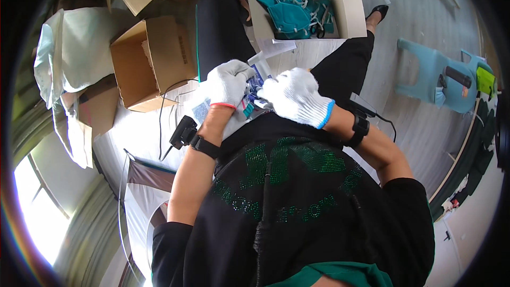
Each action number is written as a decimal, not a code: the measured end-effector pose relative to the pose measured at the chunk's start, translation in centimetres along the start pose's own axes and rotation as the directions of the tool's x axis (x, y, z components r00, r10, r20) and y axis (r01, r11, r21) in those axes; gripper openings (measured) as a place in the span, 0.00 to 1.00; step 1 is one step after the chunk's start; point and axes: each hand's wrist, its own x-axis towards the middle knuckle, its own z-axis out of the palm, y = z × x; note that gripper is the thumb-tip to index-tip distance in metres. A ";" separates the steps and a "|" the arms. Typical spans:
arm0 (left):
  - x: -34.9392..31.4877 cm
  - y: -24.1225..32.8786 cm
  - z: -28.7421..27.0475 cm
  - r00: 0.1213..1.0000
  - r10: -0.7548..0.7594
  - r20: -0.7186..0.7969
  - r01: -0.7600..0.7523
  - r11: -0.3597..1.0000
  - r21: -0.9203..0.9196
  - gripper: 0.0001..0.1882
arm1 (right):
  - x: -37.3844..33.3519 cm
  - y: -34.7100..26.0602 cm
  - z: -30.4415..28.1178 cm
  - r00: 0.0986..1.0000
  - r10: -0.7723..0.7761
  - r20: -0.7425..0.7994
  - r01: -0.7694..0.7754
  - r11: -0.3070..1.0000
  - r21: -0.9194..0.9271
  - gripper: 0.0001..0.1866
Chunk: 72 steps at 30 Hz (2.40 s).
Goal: Unpacking medical supply bags from a shipping box and sorting them by hand.
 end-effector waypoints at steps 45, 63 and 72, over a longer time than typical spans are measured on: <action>5.1 -0.8 -7.9 0.964 -0.252 0.088 0.264 0.945 -0.193 0.25 | 11.4 0.9 2.5 0.809 0.378 -0.450 -0.185 0.890 0.416 0.11; 0.9 -2.5 -2.0 0.893 0.285 -0.349 -0.194 0.942 0.273 0.13 | 10.7 4.4 8.4 0.554 0.795 0.248 -0.340 -0.055 0.939 0.10; -0.5 -4.5 -1.9 0.800 0.316 -0.510 -0.290 0.948 0.131 0.10 | 12.2 4.7 7.9 0.539 0.723 0.432 0.235 -0.622 0.747 0.07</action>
